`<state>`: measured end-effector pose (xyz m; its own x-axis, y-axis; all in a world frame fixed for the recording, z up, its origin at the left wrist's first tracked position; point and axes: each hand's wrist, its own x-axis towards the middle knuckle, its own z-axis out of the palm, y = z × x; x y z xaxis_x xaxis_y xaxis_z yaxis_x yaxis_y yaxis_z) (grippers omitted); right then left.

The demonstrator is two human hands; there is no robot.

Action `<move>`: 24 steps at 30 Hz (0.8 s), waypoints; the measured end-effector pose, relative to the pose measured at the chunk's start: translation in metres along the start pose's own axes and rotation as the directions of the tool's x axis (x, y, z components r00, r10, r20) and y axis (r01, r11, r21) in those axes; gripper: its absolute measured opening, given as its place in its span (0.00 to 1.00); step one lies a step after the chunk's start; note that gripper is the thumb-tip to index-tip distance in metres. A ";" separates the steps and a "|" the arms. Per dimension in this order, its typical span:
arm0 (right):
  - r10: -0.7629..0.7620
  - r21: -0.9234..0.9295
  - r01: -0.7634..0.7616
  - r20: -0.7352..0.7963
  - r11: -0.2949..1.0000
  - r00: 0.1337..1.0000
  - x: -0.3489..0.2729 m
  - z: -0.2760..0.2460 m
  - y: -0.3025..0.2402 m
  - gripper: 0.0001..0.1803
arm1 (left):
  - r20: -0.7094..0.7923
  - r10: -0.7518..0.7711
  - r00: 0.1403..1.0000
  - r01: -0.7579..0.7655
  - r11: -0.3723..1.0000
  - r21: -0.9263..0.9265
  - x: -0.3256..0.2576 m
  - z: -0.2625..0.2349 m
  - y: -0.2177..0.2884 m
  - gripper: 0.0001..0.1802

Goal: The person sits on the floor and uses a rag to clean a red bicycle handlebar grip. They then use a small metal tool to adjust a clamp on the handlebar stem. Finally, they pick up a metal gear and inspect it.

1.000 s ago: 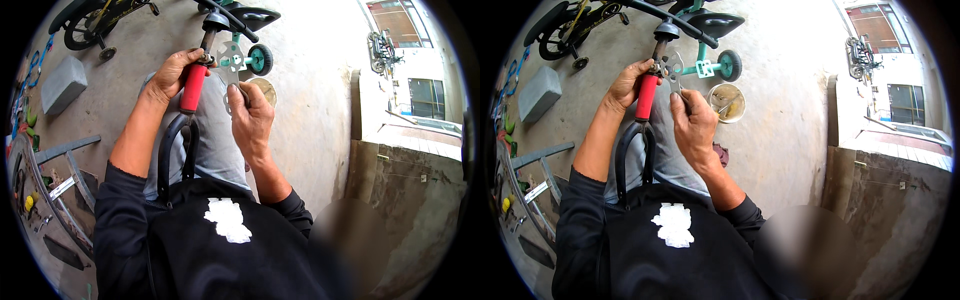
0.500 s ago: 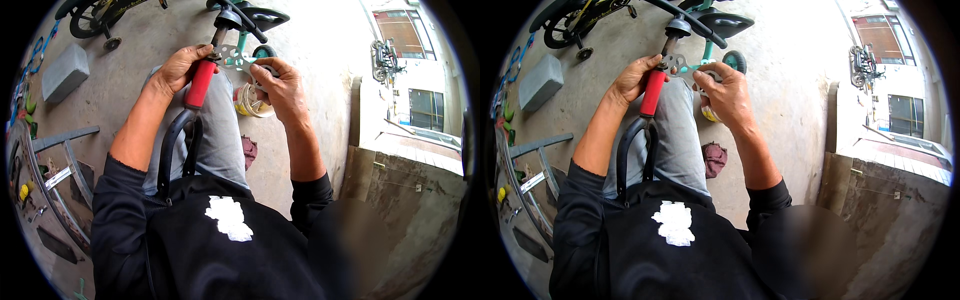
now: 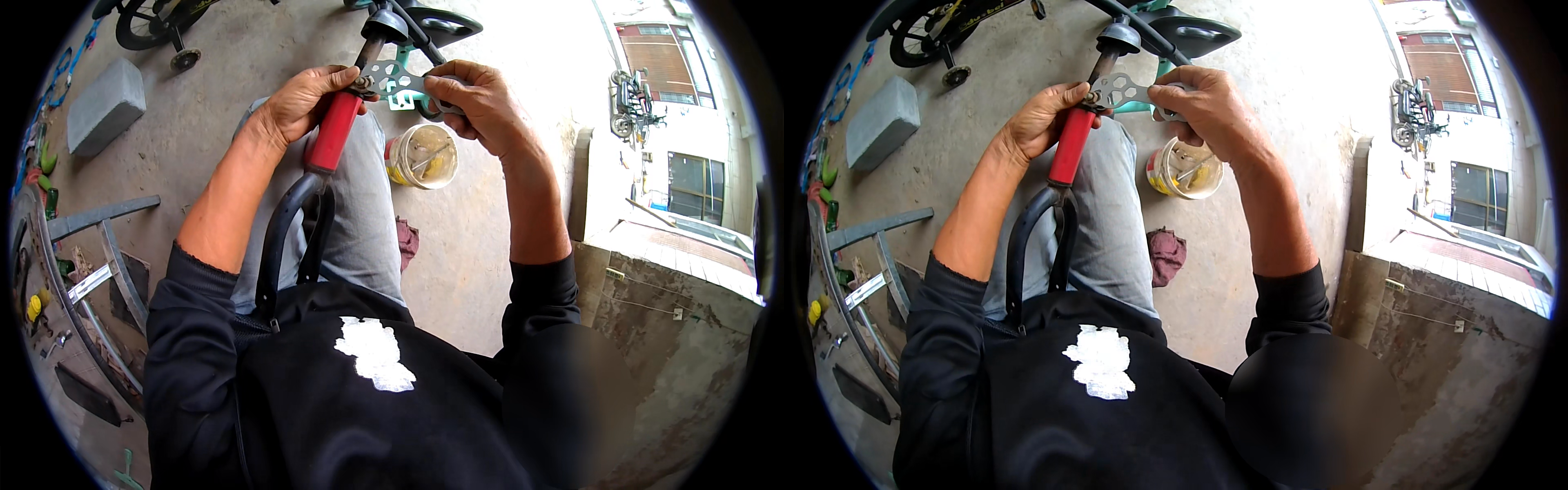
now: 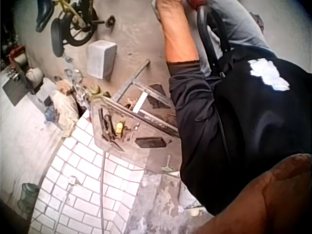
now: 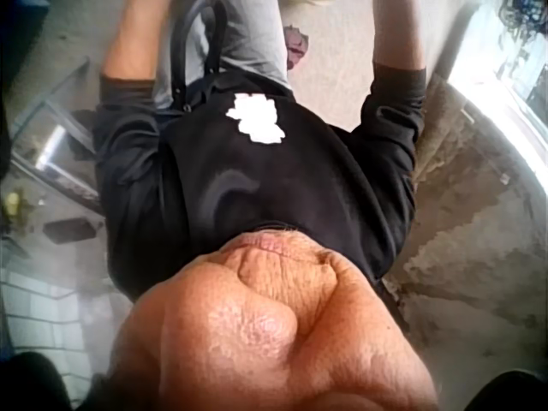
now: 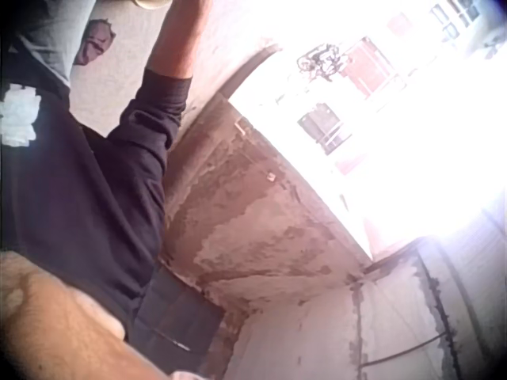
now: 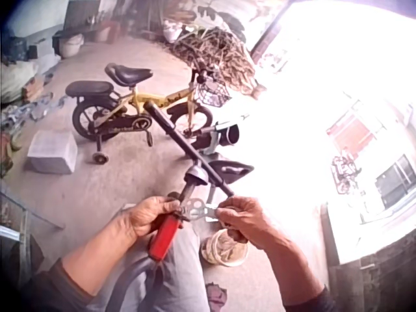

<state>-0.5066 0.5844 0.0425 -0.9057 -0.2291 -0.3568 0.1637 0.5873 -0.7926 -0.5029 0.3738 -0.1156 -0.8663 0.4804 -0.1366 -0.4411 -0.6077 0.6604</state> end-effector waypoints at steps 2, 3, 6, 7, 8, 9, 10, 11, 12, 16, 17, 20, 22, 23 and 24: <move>0.011 -0.046 -0.008 0.047 0.999 0.999 0.008 -0.007 -0.002 0.16 | 0.014 -0.001 1.000 0.001 1.000 -0.002 0.002 -0.003 0.000 0.21; 0.013 -0.072 -0.008 0.071 0.997 0.997 0.011 -0.010 -0.004 0.16 | 0.025 -0.004 1.000 0.004 1.000 -0.005 0.003 -0.004 -0.001 0.22; -0.013 -0.121 0.026 0.112 0.992 0.994 0.019 -0.014 -0.006 0.16 | 0.000 0.008 1.000 -0.008 1.000 0.025 0.002 -0.001 -0.002 0.21; -0.013 -0.153 0.029 0.109 0.988 0.994 0.020 -0.015 -0.010 0.16 | -0.006 0.009 1.000 -0.009 0.999 0.031 0.002 -0.001 -0.003 0.21; -0.013 -0.185 0.032 0.106 0.982 0.994 0.020 -0.015 -0.014 0.15 | -0.012 0.010 1.000 -0.010 0.999 0.037 0.002 -0.001 -0.003 0.21; -0.039 -0.257 0.059 0.080 0.965 0.996 0.019 -0.011 -0.020 0.15 | -0.018 0.013 1.000 -0.012 0.999 0.044 0.002 -0.001 -0.003 0.21; -0.035 -0.274 0.059 0.091 0.960 0.995 0.019 -0.012 -0.023 0.15 | -0.013 0.015 1.000 -0.014 0.999 0.042 0.002 -0.001 -0.003 0.21; -0.031 -0.291 0.060 0.103 0.955 0.994 0.021 -0.012 -0.026 0.15 | -0.007 0.017 1.000 -0.017 0.999 0.041 0.002 -0.002 -0.002 0.20; -0.026 -0.309 0.060 0.113 0.949 0.993 0.022 -0.013 -0.028 0.16 | 0.000 0.019 1.000 -0.019 0.999 0.038 0.003 -0.002 -0.003 0.20; 0.004 -0.373 0.053 0.150 0.926 0.989 0.023 -0.016 -0.036 0.17 | -0.010 0.015 1.000 -0.014 0.999 0.051 0.004 -0.002 -0.004 0.20; 0.009 -0.384 0.058 0.169 0.922 0.985 0.026 -0.016 -0.036 0.17 | -0.002 0.021 1.000 -0.021 0.999 0.050 0.004 -0.003 -0.005 0.20; 0.014 -0.391 0.083 0.238 0.917 0.971 0.042 -0.023 -0.034 0.18 | 0.010 0.025 1.000 -0.025 0.998 0.049 0.004 -0.004 -0.005 0.20; 0.008 -0.364 0.109 0.303 0.925 0.953 0.054 -0.029 -0.027 0.19 | 0.008 0.017 1.000 -0.018 0.999 0.043 0.004 -0.004 -0.004 0.20; 0.015 -0.348 0.107 0.331 0.931 0.944 0.059 -0.032 -0.025 0.19 | 0.006 0.010 1.000 -0.010 0.999 0.039 0.004 -0.004 -0.004 0.20; 0.024 -0.331 0.103 0.358 0.938 0.933 0.063 -0.034 -0.023 0.19 | 0.005 0.001 1.000 -0.001 0.999 0.034 0.004 -0.004 -0.004 0.20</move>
<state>-0.5808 0.5827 0.0551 -0.7015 -0.4779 -0.5288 -0.0697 0.7843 -0.6164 -0.5057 0.3760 -0.1214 -0.8656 0.4829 -0.1323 -0.4319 -0.5864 0.6853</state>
